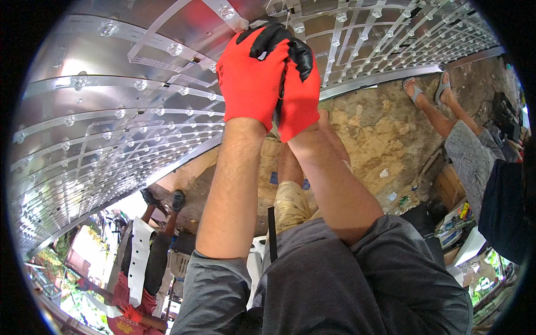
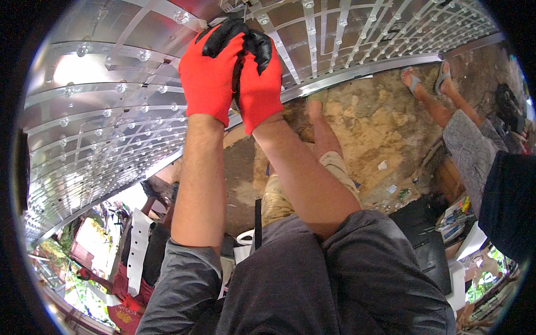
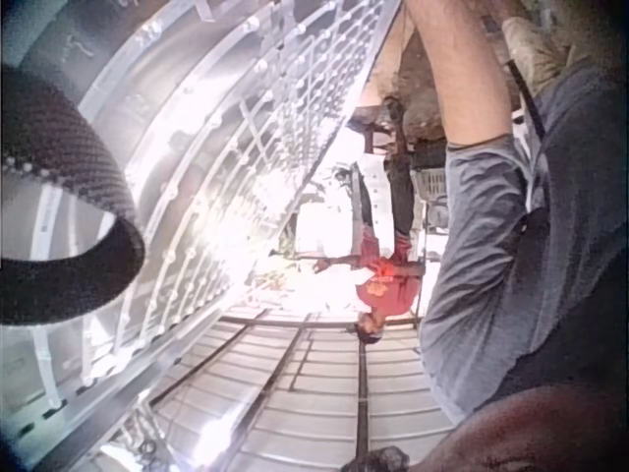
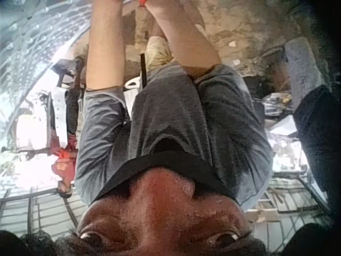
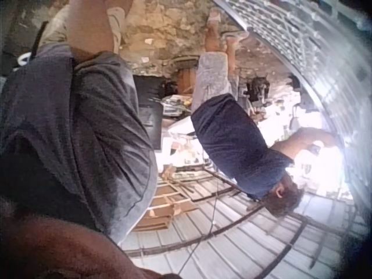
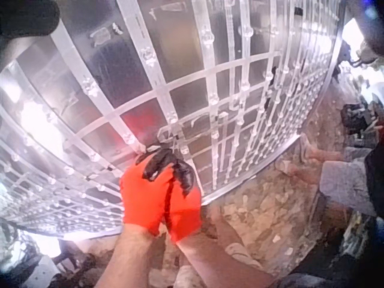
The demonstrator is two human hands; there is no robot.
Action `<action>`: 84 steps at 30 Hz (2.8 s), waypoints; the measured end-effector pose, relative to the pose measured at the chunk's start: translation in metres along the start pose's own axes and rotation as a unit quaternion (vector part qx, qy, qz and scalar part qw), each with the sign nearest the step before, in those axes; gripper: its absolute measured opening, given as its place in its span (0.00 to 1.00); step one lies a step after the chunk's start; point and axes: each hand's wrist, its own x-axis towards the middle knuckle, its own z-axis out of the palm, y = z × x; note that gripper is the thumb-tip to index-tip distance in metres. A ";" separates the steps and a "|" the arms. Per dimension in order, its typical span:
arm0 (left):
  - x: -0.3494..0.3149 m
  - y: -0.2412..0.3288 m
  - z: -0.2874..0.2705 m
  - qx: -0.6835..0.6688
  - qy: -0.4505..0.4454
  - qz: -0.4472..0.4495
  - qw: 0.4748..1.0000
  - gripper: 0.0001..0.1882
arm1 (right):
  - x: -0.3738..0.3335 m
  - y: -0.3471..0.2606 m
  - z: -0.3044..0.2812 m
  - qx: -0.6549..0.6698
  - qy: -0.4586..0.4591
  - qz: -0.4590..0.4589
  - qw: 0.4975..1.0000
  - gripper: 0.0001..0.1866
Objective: The person handles a white perforated plastic sheet, peeling off a protective film and discarding it. They then use a utility knife to cut and trim clear plastic strips attached to a large metal frame, working alongside other people in a cluttered workshop.
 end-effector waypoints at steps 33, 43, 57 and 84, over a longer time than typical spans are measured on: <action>-0.008 -0.006 -0.004 -0.121 -0.018 -0.056 0.991 0.15 | 0.000 0.005 -0.001 0.014 0.011 0.034 0.999 0.08; 0.001 0.003 -0.007 -0.029 -0.111 -0.030 0.993 0.17 | -0.007 -0.011 0.017 0.120 0.062 0.108 0.985 0.07; -0.006 -0.015 -0.003 -0.065 -0.048 -0.001 0.997 0.17 | -0.003 -0.004 0.000 -0.057 -0.025 -0.030 0.998 0.09; -0.015 -0.001 -0.008 0.119 0.000 0.090 0.989 0.21 | -0.009 -0.031 -0.011 0.001 0.000 0.126 0.992 0.10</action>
